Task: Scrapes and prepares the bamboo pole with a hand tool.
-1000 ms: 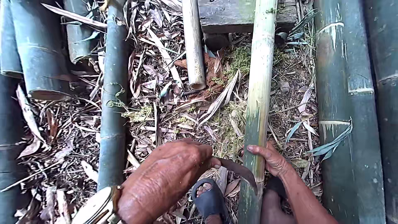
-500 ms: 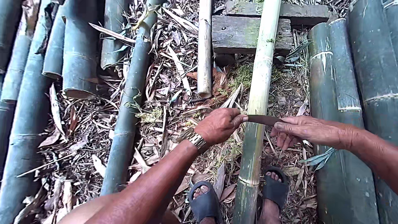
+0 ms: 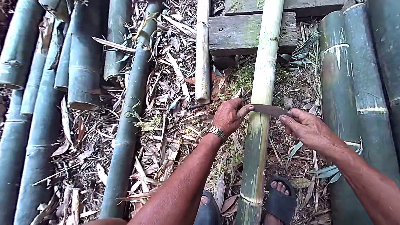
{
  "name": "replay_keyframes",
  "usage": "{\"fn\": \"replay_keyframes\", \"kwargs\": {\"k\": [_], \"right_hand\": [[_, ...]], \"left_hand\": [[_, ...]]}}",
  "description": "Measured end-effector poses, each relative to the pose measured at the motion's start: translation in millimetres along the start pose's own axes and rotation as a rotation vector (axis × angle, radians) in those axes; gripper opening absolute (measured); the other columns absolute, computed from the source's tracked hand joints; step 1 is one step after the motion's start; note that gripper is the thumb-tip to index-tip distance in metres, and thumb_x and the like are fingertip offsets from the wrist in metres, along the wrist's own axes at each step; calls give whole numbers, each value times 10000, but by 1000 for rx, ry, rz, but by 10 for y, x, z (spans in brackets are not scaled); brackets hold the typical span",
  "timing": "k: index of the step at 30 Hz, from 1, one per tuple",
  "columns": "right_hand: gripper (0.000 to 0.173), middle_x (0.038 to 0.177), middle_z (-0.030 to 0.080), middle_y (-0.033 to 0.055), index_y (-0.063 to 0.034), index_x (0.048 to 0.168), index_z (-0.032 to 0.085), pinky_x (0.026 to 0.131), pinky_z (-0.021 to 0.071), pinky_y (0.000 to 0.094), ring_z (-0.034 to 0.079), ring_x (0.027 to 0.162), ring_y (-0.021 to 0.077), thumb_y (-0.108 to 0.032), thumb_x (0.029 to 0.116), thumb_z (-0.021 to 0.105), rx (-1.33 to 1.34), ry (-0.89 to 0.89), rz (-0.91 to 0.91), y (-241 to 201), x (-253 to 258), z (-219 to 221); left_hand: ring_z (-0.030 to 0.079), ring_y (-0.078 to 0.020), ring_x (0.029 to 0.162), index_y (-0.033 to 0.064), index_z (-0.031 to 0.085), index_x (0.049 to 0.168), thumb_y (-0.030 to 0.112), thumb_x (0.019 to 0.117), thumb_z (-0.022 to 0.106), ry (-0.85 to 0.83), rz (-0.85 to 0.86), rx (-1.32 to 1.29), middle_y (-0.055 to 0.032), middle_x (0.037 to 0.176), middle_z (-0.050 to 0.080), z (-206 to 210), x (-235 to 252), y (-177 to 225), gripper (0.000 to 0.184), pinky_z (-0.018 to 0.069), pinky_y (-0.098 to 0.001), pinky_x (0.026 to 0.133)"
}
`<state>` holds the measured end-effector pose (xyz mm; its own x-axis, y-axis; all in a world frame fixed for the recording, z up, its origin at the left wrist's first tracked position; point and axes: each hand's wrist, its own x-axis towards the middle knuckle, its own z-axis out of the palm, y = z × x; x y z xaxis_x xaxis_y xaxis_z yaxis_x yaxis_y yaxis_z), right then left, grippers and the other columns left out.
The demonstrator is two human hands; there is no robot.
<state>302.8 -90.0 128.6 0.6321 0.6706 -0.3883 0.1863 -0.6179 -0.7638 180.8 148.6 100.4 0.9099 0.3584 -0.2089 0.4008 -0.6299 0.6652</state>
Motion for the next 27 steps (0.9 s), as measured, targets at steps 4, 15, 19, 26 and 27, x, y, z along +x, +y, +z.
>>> {"fn": "replay_keyframes", "kwargs": {"k": [4,15,19,26,27], "right_hand": [[266,710,622,10,-129,1030,636,515,478,294,570,561,122,-374,1069,542,21,65,-140,19,37,-62],[312,608,500,8,-143,894,625,459,373,329,454,485,139,-404,1055,563,-12,93,-116,178,19,186],[318,602,515,-11,-184,879,633,428,373,316,464,473,129,-448,1042,567,-8,148,-73,284,-327,384],[359,607,497,7,-169,865,617,461,382,357,467,490,153,-467,1050,542,-11,171,-36,256,-271,402],[353,593,504,-1,-181,859,620,433,389,337,471,472,143,-469,1048,544,7,173,-38,300,-372,461]], "left_hand": [[624,-230,852,74,684,917,479,1011,617,305,114,-4,-71,854,642,109,-56,82,421,493,-449,822],[625,-239,800,87,672,887,496,1022,590,148,29,3,-68,803,632,188,-157,-40,438,492,-482,765],[603,-200,784,111,669,846,474,1026,588,176,75,14,-26,773,613,356,-493,-55,413,482,-427,763],[601,-210,792,116,660,852,492,1026,579,119,-15,6,-33,776,607,309,-429,-3,423,471,-453,786],[602,-202,784,129,674,852,485,1026,583,127,-2,13,-19,775,617,331,-550,15,406,478,-442,765]]}}
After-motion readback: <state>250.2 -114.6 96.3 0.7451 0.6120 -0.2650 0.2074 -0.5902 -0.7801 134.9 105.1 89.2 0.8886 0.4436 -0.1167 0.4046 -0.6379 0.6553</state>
